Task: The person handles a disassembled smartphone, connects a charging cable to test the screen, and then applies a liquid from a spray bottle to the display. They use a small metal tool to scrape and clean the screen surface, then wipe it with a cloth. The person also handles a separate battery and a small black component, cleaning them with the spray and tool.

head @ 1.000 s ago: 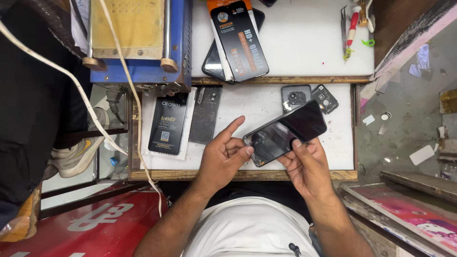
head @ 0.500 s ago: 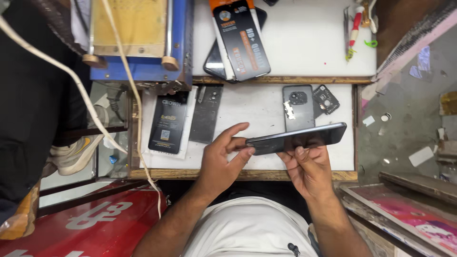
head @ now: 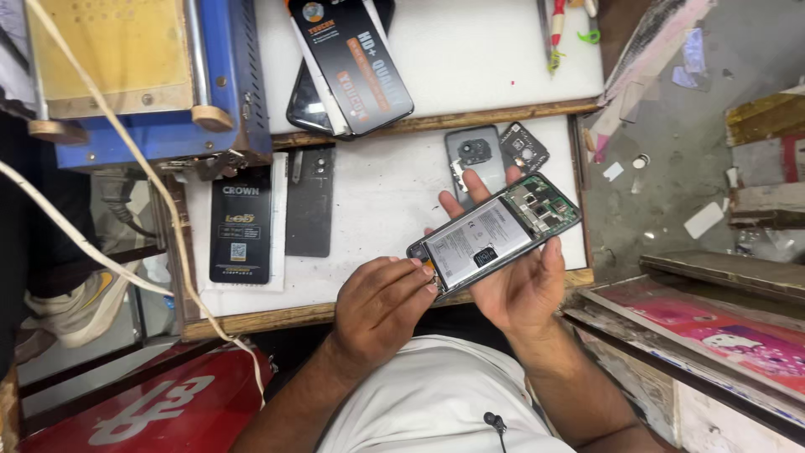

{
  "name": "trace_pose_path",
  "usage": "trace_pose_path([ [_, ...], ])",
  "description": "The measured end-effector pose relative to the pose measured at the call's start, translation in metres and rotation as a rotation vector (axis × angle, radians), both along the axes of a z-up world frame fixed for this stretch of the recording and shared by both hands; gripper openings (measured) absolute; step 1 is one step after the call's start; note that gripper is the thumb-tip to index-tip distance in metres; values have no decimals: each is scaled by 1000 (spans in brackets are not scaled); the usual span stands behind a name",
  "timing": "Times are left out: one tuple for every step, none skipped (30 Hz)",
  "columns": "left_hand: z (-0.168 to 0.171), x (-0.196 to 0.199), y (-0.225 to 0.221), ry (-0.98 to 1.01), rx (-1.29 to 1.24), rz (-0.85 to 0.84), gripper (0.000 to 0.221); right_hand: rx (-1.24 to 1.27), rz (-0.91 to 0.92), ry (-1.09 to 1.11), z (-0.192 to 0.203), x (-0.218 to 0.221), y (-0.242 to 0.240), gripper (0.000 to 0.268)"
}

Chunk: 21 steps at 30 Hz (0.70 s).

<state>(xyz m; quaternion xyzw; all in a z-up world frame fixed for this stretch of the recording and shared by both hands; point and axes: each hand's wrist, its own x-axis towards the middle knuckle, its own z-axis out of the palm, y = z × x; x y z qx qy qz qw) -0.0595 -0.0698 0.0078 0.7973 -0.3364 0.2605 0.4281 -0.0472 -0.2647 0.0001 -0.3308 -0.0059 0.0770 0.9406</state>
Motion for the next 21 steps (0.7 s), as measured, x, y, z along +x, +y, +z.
trace_pose_path([
  [-1,0,1,-6,3,-6,20,-18,-12,-6,0,0,0,94],
  [-2,0,3,-12,5,-12,20,-36,-25,-12,1,0,-1,96],
  [-2,-1,4,-16,8,-12,19,-53,-37,-19,0,0,-2,97],
  [-3,-1,5,-21,11,-12,19,-65,-32,-30,0,0,-2,98],
  [-5,-2,6,-24,13,-15,18,-77,-30,-41,0,-1,-3,98],
  [-6,-3,7,-24,17,-15,18,-89,-27,-51,-1,-2,-4,99],
  [-7,-3,7,-26,19,-17,18,-86,-32,-59,-3,-2,-4,99],
  [-7,-4,8,-28,21,-19,17,-83,-36,-66,-4,-3,-3,99],
  [-8,-4,8,-35,21,-20,17,-82,-42,-73,-6,-3,-4,99],
  [-9,-4,8,-42,22,-21,16,-82,-45,-84,-8,-3,-4,99],
  [-10,-4,8,-49,21,-23,16,-82,-49,-95,-9,-3,-5,99],
  [-11,-4,7,-49,21,-24,16,-83,-53,-106,-10,-3,-6,99],
  [-13,-4,6,-49,22,-24,16,-88,-51,-105,-10,-4,-6,99],
  [-14,-4,6,-48,22,-24,16,-93,-49,-105,-11,-5,-7,100],
  [-15,-4,5,-50,22,-23,15,-98,-47,-104,-11,-6,-8,101],
  [-16,-4,4,-52,21,-22,15,-106,-53,-106,-11,-6,-8,101],
  [-17,-4,4,-53,21,-21,15,-113,-58,-107,-12,-7,-8,101],
  [-18,-4,3,-49,19,-24,15,-121,-64,-109,-12,-7,-8,101],
  [-18,-4,2,-46,19,-25,15,-131,-64,-100,-13,-7,-8,102],
  [-18,-3,2,-43,18,-26,15,-141,-65,-91,-13,-7,-8,102],
  [-17,-3,2,-52,27,-34,15,-151,-65,-83,-14,-8,-8,103],
])
